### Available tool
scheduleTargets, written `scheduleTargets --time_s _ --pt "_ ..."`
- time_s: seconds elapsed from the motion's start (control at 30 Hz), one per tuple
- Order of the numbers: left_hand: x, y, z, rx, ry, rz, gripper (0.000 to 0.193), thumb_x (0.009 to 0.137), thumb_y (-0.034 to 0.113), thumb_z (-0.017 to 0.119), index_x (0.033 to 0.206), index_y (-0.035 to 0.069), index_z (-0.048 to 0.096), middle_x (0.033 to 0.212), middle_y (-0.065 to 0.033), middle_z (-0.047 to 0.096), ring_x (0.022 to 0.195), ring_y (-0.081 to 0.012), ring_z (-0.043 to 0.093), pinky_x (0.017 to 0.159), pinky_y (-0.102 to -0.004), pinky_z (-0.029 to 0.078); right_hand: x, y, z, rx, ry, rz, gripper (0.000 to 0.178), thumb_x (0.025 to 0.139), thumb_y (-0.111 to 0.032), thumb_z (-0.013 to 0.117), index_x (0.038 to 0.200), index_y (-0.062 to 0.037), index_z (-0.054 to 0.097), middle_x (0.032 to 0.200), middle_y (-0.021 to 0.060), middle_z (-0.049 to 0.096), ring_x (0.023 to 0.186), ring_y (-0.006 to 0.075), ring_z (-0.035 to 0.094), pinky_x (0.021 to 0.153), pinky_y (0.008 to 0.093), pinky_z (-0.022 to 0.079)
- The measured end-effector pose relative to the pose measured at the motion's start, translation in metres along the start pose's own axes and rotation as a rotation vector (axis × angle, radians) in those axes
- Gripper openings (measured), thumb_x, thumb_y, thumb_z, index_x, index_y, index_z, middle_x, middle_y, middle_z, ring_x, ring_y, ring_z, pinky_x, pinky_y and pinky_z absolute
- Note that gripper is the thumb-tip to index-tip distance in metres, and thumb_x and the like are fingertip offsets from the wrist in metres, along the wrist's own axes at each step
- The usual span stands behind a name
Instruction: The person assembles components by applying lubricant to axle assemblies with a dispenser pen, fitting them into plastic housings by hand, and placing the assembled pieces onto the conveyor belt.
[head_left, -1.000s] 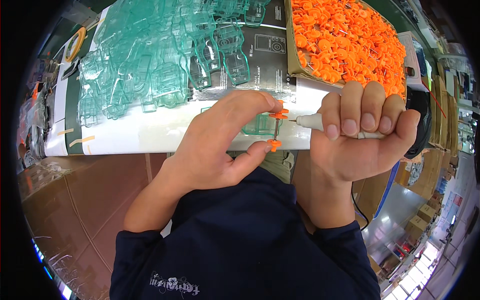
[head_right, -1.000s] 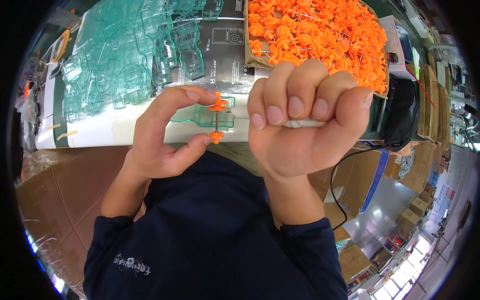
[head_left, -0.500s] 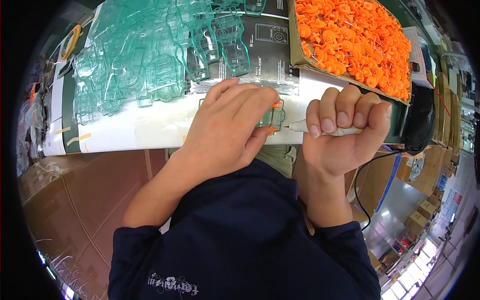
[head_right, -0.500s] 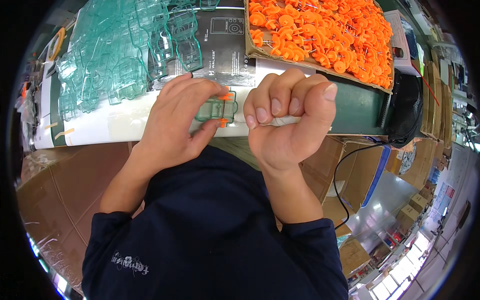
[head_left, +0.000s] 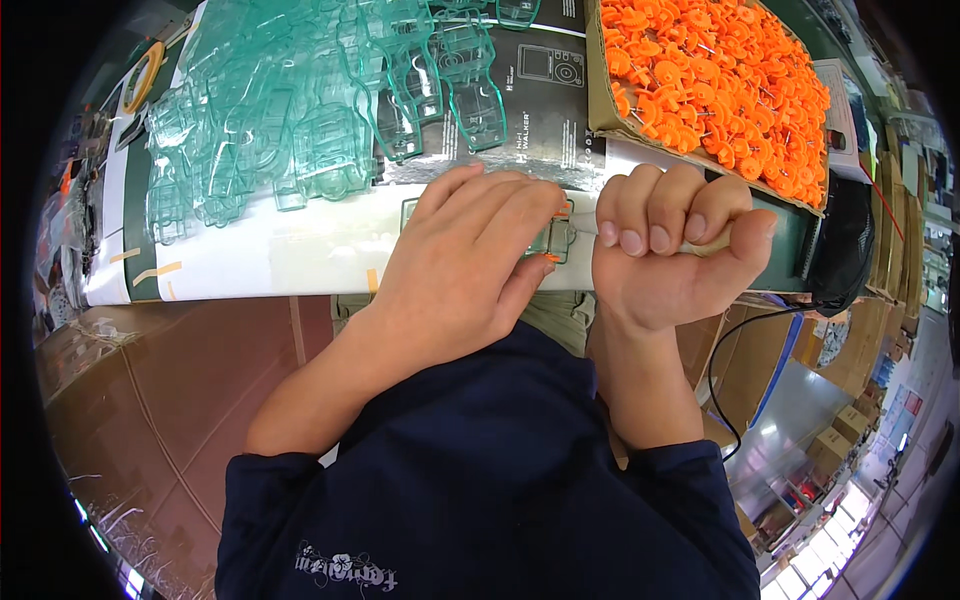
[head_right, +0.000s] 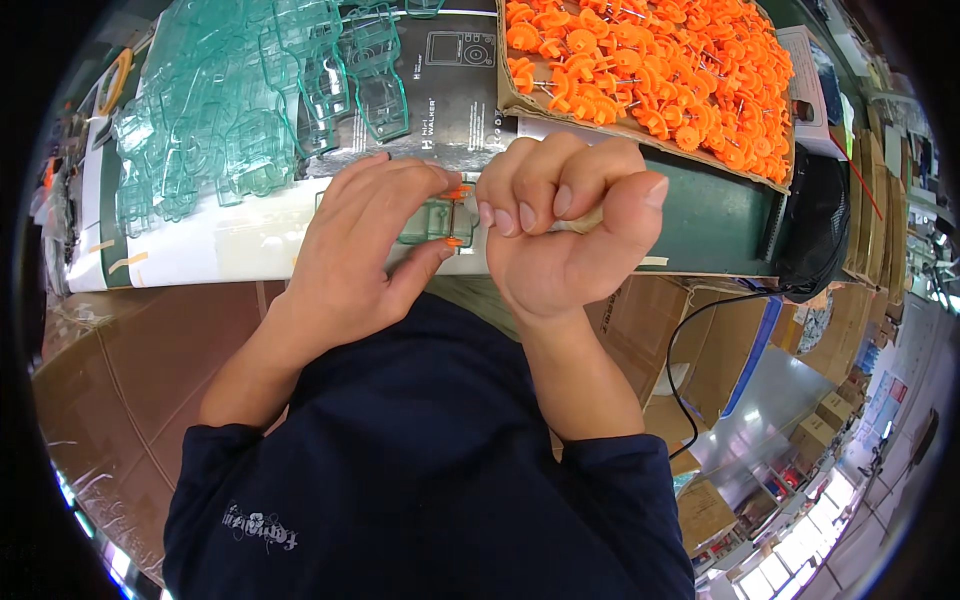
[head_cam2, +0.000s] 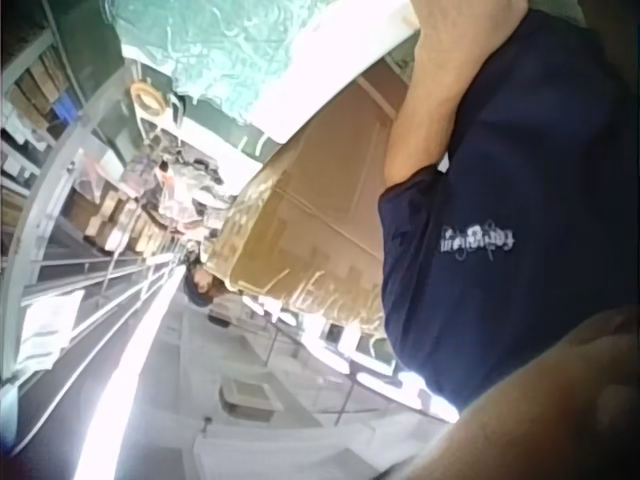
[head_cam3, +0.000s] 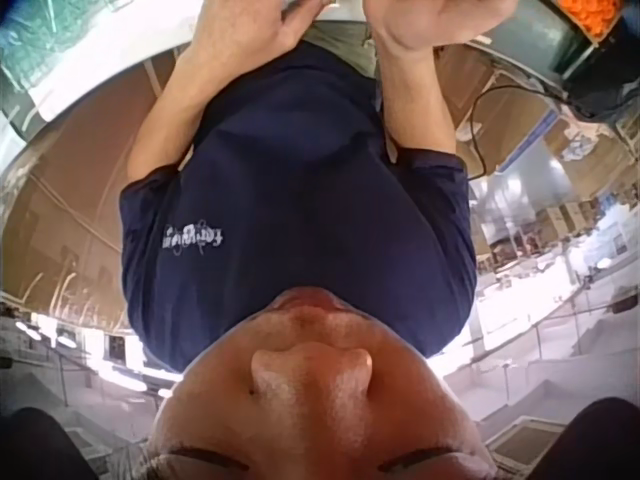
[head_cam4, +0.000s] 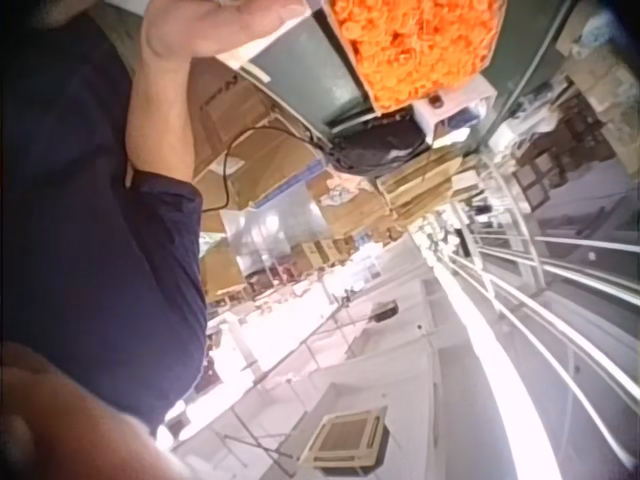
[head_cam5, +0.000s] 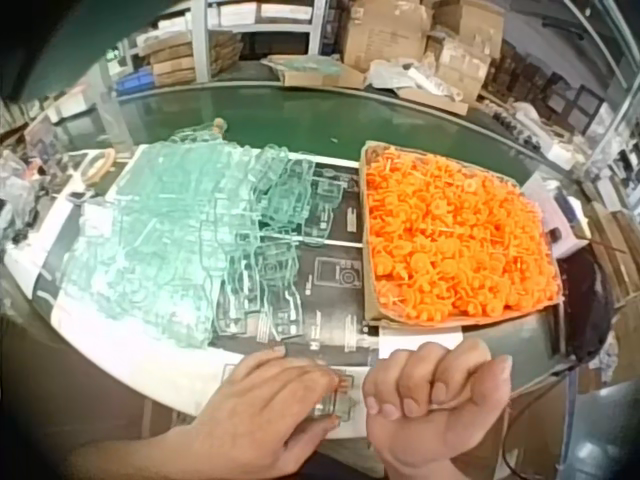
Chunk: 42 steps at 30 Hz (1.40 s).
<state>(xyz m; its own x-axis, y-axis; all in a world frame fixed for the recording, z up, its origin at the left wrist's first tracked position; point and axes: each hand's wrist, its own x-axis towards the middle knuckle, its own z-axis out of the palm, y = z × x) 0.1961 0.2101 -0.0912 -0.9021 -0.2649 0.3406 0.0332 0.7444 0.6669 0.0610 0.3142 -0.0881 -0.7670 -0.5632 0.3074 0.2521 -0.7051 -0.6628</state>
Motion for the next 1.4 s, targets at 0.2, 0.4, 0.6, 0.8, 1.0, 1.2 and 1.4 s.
scheduleTargets --time_s 0.2,0.4,0.6,0.8,1.0,1.2,1.4 --pt "0.000 -0.003 0.001 0.000 0.014 -0.010 0.049 0.077 0.008 0.076 0.123 0.005 0.061 0.118 -0.0053 0.068 0.106 -0.0266 0.063 0.103 -0.0399 0.044 0.003 0.004 0.001 -0.001 0.039 0.045 0.047 0.109 -0.043 0.037 0.070 -0.0172 0.044 0.055 -0.0011 0.042 0.045 0.0130 0.039 0.042 0.0294 0.034" --pt "-0.002 -0.007 0.003 0.040 0.058 0.013 0.048 0.077 0.010 0.077 0.122 0.006 0.062 0.115 -0.0042 0.068 0.101 -0.0254 0.064 0.096 -0.0372 0.045 0.010 0.000 0.009 -0.079 0.048 0.158 0.046 0.108 -0.040 0.036 0.068 -0.0167 0.041 0.053 -0.0006 0.040 0.043 0.0123 0.035 0.040 0.0281 0.030" --pt "-0.004 -0.005 0.005 0.043 0.089 0.009 0.048 0.076 0.011 0.076 0.121 0.008 0.059 0.108 -0.0023 0.068 0.106 -0.0201 0.064 0.092 -0.0332 0.042 0.001 0.004 0.017 -0.203 0.011 0.137 0.044 0.106 -0.037 0.037 0.067 -0.0163 0.040 0.051 -0.0002 0.038 0.042 0.0114 0.032 0.040 0.0278 0.030" --pt "-0.005 -0.005 0.007 0.067 0.076 -0.009 0.048 0.076 0.011 0.076 0.121 0.008 0.059 0.108 -0.0023 0.068 0.107 -0.0192 0.063 0.091 -0.0327 0.041 0.005 0.008 0.025 -0.353 0.092 0.172 0.044 0.106 -0.038 0.037 0.067 -0.0169 0.039 0.050 -0.0007 0.037 0.042 0.0108 0.031 0.040 0.0279 0.029" --pt "-0.009 -0.003 0.007 0.083 0.078 -0.011 0.052 0.077 0.008 0.076 0.127 0.008 0.062 0.115 -0.0047 0.068 0.106 -0.0236 0.064 0.095 -0.0348 0.044 -0.007 -0.010 0.014 -0.088 0.093 0.072 0.044 0.107 -0.040 0.036 0.068 -0.0179 0.039 0.052 -0.0016 0.038 0.043 0.0106 0.032 0.040 0.0279 0.030" --pt "-0.009 -0.003 0.006 0.059 0.066 -0.013 0.051 0.077 0.006 0.074 0.126 0.006 0.062 0.119 -0.0065 0.068 0.111 -0.0241 0.064 0.096 -0.0357 0.043 -0.021 -0.009 0.010 -0.072 0.026 0.075 0.045 0.108 -0.041 0.036 0.068 -0.0183 0.038 0.053 -0.0020 0.038 0.044 0.0107 0.034 0.042 0.0278 0.032" --pt "-0.009 -0.006 0.009 0.066 0.083 0.021 0.050 0.076 0.005 0.074 0.125 0.004 0.062 0.121 -0.0063 0.068 0.112 -0.0239 0.064 0.095 -0.0361 0.044 -0.023 -0.006 0.011 -0.070 0.000 0.081 0.046 0.108 -0.040 0.035 0.069 -0.0179 0.038 0.055 -0.0016 0.039 0.045 0.0114 0.036 0.043 0.0277 0.033"
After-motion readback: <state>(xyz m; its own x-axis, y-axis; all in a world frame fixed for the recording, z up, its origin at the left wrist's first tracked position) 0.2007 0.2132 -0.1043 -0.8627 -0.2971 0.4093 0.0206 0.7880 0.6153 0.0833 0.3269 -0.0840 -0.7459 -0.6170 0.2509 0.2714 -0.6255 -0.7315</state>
